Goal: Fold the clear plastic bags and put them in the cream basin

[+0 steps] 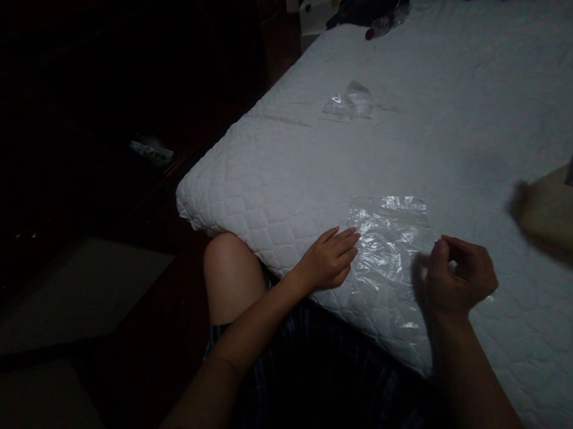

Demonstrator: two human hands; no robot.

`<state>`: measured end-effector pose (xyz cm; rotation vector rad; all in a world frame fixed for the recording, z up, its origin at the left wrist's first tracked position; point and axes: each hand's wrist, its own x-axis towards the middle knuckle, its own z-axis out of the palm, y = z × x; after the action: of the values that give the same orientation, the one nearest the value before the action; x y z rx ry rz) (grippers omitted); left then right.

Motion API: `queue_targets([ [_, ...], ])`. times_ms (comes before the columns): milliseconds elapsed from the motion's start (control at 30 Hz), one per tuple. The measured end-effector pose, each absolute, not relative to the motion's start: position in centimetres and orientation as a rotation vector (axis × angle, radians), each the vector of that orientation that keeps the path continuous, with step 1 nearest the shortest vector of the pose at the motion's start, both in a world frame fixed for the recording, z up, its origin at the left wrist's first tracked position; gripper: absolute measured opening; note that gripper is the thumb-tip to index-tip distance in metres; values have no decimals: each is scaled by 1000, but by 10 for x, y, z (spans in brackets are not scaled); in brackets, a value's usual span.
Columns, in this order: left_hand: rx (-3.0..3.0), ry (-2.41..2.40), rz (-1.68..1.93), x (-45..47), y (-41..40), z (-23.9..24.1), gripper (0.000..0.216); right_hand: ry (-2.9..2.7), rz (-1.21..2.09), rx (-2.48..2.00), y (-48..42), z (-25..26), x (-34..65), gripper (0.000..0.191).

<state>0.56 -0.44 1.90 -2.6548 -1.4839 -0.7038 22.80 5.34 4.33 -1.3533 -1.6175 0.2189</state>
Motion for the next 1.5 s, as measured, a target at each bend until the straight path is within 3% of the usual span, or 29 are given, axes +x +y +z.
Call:
queue_targets([
  [200, -2691, -1452, -651, 5, -4, 20, 31, -1824, 579, -1564, 53, 53, 232, 32],
  [400, -2707, -1402, -625, 5, -4, 20, 31, -2032, 709, -1514, 44, 71, 238, 31],
  [800, -2714, -1345, -738, 9, -4, 20, 29, -2414, 581, -880, 26, 69, 242, 21],
  [1033, -2727, -1483, -797, 18, -6, 18, 27, -2443, 475, -870, 20, 45, 242, 29],
  [1500, -2754, -1379, -747, 27, -8, 16, 29, -2512, 439, -817, 17, 52, 249, 27],
])
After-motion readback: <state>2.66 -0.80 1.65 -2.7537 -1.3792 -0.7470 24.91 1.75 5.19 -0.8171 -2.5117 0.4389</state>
